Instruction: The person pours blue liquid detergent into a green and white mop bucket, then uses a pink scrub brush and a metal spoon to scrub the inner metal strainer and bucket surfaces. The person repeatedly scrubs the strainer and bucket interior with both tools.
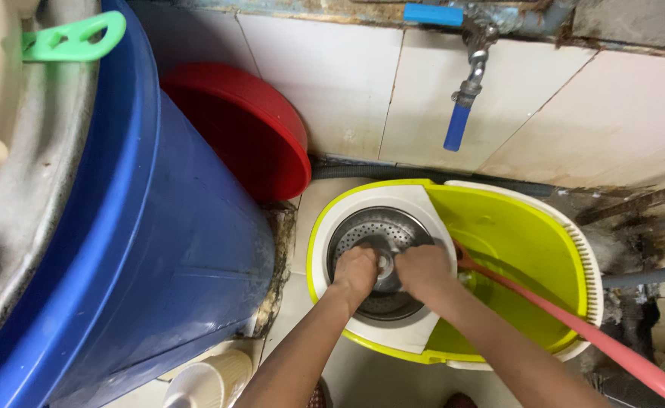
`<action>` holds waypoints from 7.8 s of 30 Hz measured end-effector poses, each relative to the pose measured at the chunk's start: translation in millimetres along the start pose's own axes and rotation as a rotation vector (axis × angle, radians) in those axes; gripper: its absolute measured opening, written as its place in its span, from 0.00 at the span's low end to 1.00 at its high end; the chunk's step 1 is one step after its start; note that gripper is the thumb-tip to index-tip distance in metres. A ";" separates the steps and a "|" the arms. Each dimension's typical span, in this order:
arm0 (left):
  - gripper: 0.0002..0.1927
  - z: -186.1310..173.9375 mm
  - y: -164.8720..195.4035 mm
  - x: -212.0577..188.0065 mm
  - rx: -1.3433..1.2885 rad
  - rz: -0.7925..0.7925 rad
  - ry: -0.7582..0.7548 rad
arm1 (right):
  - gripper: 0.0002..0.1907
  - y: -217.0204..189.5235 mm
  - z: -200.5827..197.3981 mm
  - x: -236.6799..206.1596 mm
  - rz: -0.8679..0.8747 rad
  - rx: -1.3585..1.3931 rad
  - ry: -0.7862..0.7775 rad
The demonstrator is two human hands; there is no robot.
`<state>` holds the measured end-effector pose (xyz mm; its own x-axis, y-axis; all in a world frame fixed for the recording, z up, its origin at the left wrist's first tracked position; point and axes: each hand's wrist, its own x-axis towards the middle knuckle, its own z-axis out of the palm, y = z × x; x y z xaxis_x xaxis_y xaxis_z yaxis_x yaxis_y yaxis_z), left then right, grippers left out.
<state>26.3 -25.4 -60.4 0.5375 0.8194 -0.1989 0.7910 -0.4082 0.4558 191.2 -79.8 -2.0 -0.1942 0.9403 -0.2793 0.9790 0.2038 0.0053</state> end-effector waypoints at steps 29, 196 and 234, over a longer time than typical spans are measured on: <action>0.08 -12.1 21.5 -7.0 -0.062 -0.080 -0.008 | 0.04 0.8 -5.8 -10.8 0.071 0.011 -0.106; 0.21 -17.8 -14.2 27.7 -0.769 -0.461 -0.203 | 0.18 1.9 4.4 -13.5 0.062 0.322 -0.210; 0.13 -55.0 25.8 35.4 0.577 -0.204 -0.267 | 0.06 -59.0 52.0 19.6 -0.039 0.157 0.169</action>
<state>49.7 15.2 -7.9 0.3561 0.8054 -0.4739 0.8740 -0.4665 -0.1361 132.9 -87.6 -57.8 -0.2267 0.9676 -0.1111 0.9656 0.2084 -0.1558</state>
